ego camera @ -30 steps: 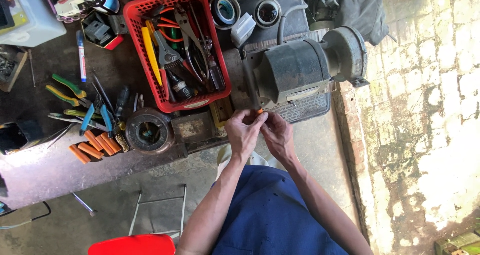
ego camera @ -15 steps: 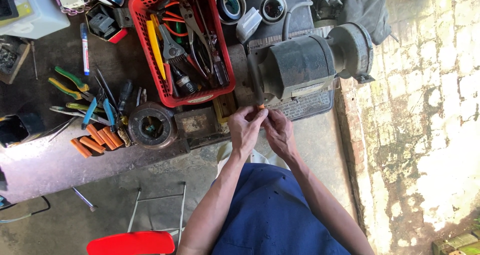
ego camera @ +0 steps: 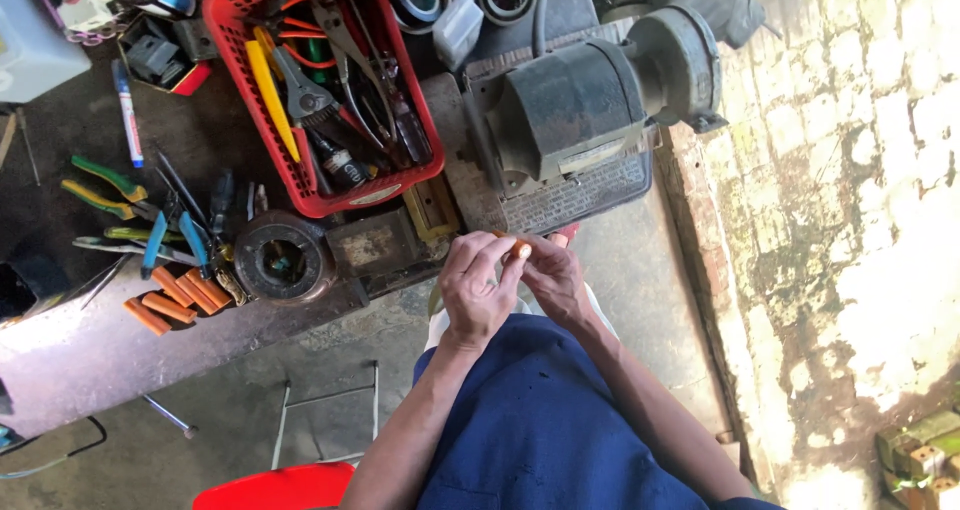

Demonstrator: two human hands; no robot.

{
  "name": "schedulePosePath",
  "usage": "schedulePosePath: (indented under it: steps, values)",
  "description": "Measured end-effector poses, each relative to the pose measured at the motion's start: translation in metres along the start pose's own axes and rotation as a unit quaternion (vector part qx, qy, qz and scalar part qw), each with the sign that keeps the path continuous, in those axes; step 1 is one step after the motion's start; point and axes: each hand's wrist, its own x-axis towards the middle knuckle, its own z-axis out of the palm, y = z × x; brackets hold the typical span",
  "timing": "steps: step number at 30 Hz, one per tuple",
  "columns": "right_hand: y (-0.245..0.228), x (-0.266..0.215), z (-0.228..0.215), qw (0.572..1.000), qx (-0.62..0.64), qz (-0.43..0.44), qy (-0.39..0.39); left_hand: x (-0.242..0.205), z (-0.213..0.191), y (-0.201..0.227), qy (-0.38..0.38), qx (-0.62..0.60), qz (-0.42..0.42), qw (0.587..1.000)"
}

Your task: The person repeatedly grinds small orange cylindrical objects against a bench grinder wheel. They pick up each object from the workbench, hold it against the spinning wheel, and then place it back down, repeating this process for several items.

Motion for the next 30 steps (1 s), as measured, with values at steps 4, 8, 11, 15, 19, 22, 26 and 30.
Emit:
schedulePosePath:
  steps: [4,8,11,15,19,22,26,30]
  values:
    - [-0.025,-0.002,0.010,0.999,0.044,0.004,0.005,-0.002,-0.001,0.000,-0.002,-0.005,-0.016,1.000]
    - [-0.028,-0.003,0.015,0.998,0.058,0.001,0.018,-0.003,-0.003,0.004,-0.009,-0.011,-0.052,0.999]
    - [-0.027,0.002,0.015,0.998,0.065,0.007,0.023,-0.004,-0.001,0.004,-0.038,-0.025,-0.155,0.987]
    - [-0.030,0.008,0.022,0.994,0.083,0.036,0.067,0.011,0.001,0.001,-0.107,-0.129,-0.455,0.875]
    - [-0.031,0.017,0.023,0.994,0.061,0.034,0.089,0.024,0.012,-0.006,-0.114,-0.177,-0.486,0.848]
    - [-0.048,0.020,0.021,0.993,0.055,0.047,0.092,0.028,0.016,-0.011,-0.112,-0.179,-0.484,0.849]
    - [-0.051,0.015,0.018,0.991,0.084,0.036,0.096,0.025,0.014,-0.007,-0.075,-0.233,-0.537,0.807]
    - [-0.042,0.004,0.009,0.988,0.115,0.012,0.100,0.030,0.001,0.021,0.018,-0.398,-0.603,0.691]
